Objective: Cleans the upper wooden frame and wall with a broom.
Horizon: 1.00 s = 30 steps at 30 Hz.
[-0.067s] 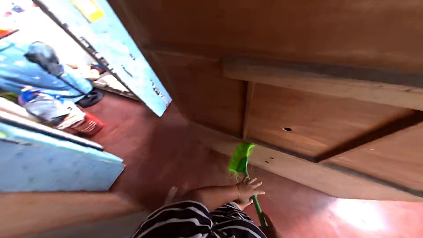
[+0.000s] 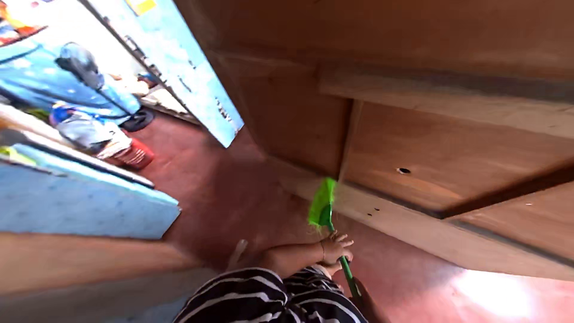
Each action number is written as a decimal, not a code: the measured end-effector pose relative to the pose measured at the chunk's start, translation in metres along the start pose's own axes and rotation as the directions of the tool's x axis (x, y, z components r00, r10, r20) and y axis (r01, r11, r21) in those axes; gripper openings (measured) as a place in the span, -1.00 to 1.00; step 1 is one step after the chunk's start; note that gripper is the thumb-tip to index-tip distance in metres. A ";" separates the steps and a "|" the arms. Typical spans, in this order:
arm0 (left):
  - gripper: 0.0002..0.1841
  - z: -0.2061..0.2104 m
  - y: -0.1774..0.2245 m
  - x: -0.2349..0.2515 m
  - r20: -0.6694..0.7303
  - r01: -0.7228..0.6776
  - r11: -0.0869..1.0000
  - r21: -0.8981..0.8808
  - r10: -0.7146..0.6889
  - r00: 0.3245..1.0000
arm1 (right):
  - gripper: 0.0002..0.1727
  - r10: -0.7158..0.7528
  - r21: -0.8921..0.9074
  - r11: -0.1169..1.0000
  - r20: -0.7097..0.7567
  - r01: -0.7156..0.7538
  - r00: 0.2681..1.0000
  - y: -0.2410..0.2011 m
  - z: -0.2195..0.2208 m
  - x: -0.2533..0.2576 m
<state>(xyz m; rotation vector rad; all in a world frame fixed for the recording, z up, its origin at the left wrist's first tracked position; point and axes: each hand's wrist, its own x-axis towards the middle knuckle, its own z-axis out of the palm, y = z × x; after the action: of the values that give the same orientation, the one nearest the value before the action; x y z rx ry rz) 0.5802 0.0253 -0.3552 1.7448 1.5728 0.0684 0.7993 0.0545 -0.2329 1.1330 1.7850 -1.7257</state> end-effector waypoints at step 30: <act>-0.12 -0.137 -0.408 -0.327 -0.117 0.700 0.672 -0.241 -0.736 0.666 | -0.59 0.164 0.102 0.947 0.664 -0.305 0.730 -0.200 0.200 0.214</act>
<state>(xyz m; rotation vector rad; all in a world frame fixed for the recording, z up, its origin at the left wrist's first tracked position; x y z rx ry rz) 0.0957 -0.2149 -0.3445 0.8820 2.2431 -0.0085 0.4712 -0.0613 -0.3020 0.6547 1.0054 -1.8620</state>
